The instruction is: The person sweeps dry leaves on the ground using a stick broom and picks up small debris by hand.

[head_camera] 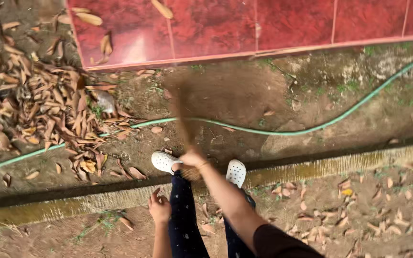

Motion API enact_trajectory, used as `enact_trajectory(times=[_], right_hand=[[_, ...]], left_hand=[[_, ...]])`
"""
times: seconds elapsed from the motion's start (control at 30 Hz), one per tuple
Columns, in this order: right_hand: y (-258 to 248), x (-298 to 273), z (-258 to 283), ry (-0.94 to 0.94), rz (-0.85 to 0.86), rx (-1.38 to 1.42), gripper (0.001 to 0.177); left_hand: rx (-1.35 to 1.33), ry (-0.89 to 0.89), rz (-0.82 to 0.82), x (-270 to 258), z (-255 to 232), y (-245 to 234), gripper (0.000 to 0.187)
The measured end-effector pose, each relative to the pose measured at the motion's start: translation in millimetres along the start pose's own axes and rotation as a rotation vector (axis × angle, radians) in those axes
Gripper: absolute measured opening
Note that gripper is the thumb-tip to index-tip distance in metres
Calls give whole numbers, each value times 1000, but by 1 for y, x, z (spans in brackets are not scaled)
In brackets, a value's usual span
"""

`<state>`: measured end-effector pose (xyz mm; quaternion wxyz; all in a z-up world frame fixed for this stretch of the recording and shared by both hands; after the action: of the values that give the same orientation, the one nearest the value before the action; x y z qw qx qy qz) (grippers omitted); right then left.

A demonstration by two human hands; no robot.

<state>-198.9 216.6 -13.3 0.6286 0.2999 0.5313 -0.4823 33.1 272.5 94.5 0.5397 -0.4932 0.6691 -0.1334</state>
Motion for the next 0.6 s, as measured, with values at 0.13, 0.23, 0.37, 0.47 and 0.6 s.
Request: enact_trajectory(times=[0.13,0.23,0.37,0.47,0.6], right_hand=[[76,-31,108,-298,234,14,62],[70,-88,84,-284,295,385,55],[-4,-107,-16,-10,-73,307,42],[-53,-64,-28,157,-342,150,38],[0,26,104,112,-160,113,26]], left_hand=[[-46,-74,19,19,35,-36,39],[-64,-93,19,41,69,-59,41],[-146,-114,1,63,99,-90,38],[-107,-169,46,68,111,-107,41],[-167,-220,80,70,119,-117,42]])
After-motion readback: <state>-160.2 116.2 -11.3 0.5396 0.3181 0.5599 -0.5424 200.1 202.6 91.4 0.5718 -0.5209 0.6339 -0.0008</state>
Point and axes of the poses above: each hand's wrist, its own x-axis towards the middle knuckle, its own y-axis out of the palm, z = x × y, the point moved 2 cm from there along x, towards the middle knuckle, and after that the axes turned 7 degrees about z, right-handed, at the moved point
